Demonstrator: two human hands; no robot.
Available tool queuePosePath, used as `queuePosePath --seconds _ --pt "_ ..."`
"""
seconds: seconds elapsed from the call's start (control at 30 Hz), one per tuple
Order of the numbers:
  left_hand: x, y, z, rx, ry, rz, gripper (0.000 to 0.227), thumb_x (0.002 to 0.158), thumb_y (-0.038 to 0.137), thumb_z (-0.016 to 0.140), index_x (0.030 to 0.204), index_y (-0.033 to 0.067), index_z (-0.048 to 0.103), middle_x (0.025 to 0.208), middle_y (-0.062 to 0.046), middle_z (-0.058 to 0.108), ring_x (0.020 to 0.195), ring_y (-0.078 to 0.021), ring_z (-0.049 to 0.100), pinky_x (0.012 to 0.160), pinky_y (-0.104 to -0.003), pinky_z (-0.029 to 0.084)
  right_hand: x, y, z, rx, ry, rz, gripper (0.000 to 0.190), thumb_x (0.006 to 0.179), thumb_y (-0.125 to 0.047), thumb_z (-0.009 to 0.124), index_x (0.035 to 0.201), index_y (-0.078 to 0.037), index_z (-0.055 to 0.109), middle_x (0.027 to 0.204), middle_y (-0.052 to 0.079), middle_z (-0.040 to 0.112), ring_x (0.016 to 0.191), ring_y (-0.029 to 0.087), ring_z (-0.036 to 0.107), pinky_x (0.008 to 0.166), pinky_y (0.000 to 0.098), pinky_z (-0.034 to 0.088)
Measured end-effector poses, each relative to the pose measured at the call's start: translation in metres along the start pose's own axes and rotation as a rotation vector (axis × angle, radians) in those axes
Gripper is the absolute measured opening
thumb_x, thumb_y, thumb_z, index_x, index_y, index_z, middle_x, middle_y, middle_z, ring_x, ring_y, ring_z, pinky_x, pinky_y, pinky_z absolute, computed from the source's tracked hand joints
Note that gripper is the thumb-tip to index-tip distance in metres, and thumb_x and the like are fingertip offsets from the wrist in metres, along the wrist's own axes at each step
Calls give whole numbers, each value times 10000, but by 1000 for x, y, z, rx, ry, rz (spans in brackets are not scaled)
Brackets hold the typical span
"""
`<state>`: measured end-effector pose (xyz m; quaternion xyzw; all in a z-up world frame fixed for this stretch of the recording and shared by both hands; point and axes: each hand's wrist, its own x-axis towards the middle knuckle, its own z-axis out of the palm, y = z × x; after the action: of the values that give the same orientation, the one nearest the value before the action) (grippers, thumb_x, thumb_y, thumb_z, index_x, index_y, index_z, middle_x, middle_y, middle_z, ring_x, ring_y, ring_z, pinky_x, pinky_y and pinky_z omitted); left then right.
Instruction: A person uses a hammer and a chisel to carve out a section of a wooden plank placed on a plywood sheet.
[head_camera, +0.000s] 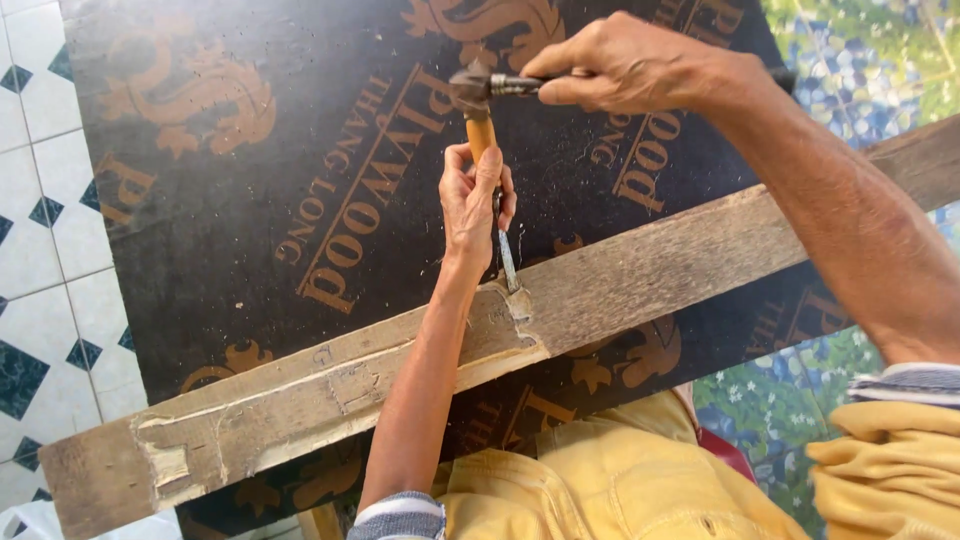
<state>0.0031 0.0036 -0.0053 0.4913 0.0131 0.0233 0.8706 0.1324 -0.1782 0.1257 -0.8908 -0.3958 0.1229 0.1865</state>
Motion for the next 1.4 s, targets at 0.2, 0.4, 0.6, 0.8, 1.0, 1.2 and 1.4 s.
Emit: queuePosePath --seconds 0.2,0.4,0.6,0.8,1.0,1.2,1.4 --pt "1 -3 -6 120 169 -86 372 971 407 592 1081 83 445 749 -48 602 490 -119 560 391 -256 472 -35 -9 19 206 24 84 372 1155 -150 477 1478 8 571 665 84 482 536 209 436 514 385 341" --pt "5 -7 -11 150 278 -141 350 983 370 574 1085 50 476 729 -65 595 497 -142 606 422 -261 525 -77 36 65 26 203 186 276 1137 -109 612 1381 17 631 708 116 577 491 206 462 422 346 325" --pt "8 -9 -18 -270 54 23 327 1037 299 582 1179 33 456 820 -103 638 579 -203 678 460 -261 546 -102 52 109 -252 177 279 220 1121 -248 679 1275 -106 613 617 81 502 472 244 461 423 399 375" --pt "17 -15 -36 -444 356 109 426 1007 367 580 1224 6 517 800 -128 612 603 -252 690 527 -275 592 -107 53 138 -273 409 144 179 1046 -173 783 1169 -84 687 1049 88 650 867 282 608 690 413 489" --pt "15 -12 -34 -342 418 301 361 1036 332 561 1215 34 467 812 -120 638 650 -264 726 583 -309 648 -107 -12 145 -353 649 10 212 980 -100 821 1168 -74 726 1091 118 601 1001 257 529 728 322 524" --pt "17 -9 -31 -265 443 386 333 1043 326 551 1198 51 446 759 -105 631 612 -257 718 574 -312 640 -116 -82 179 -48 477 -268 235 1028 -304 695 1189 -135 721 1098 74 643 937 221 544 787 368 443" --pt "17 -12 -31 -258 457 368 341 1037 325 554 1207 47 451 752 -102 631 605 -259 722 570 -317 641 -111 -98 180 -80 467 -254 81 1045 -165 680 1033 -85 673 1019 71 639 885 249 536 786 389 402"
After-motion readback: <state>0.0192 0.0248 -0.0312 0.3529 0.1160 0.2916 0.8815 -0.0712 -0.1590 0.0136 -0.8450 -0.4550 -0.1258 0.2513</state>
